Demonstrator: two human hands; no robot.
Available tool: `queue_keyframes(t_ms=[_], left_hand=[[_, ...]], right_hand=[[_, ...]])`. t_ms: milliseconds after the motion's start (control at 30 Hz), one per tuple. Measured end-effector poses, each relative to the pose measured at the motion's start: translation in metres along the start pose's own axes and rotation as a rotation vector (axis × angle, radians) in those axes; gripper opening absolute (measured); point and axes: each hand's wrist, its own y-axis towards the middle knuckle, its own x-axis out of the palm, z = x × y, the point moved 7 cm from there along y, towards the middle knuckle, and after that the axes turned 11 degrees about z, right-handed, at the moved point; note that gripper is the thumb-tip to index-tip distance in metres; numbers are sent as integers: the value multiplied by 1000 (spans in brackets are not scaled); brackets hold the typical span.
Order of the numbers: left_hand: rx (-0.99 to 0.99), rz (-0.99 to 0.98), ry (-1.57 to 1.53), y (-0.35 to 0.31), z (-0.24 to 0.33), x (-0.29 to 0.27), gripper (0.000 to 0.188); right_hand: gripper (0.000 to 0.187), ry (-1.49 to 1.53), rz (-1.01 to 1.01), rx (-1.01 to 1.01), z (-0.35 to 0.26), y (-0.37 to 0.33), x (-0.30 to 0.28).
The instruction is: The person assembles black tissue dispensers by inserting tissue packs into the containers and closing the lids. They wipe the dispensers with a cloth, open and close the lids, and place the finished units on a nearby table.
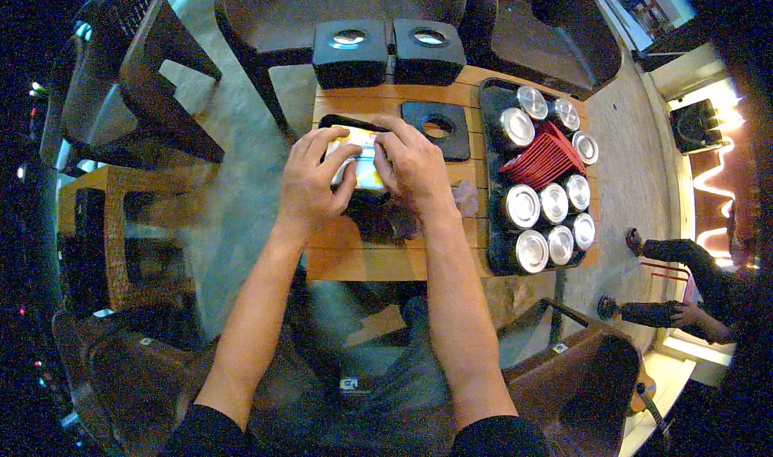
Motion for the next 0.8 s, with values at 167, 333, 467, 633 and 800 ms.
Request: queue_keyframes(t_ms=[167,333,467,633,800], left_hand=[[9,1,23,0,0,3,28],[11,-63,91,-1,2,5,37],[-18,-101,155,-1,4,6,41],[-41,-105,91,1,2,5,35],[-57,-72,63,2,-3,3,30]], right_hand=[[12,-17,-5,46,5,-2,4],[12,-30,-19,58,8,-3,7],[12,0,7,28,6,-3,7],[12,20,1,67,10,-4,8],[11,26,4,91,9,-4,9]])
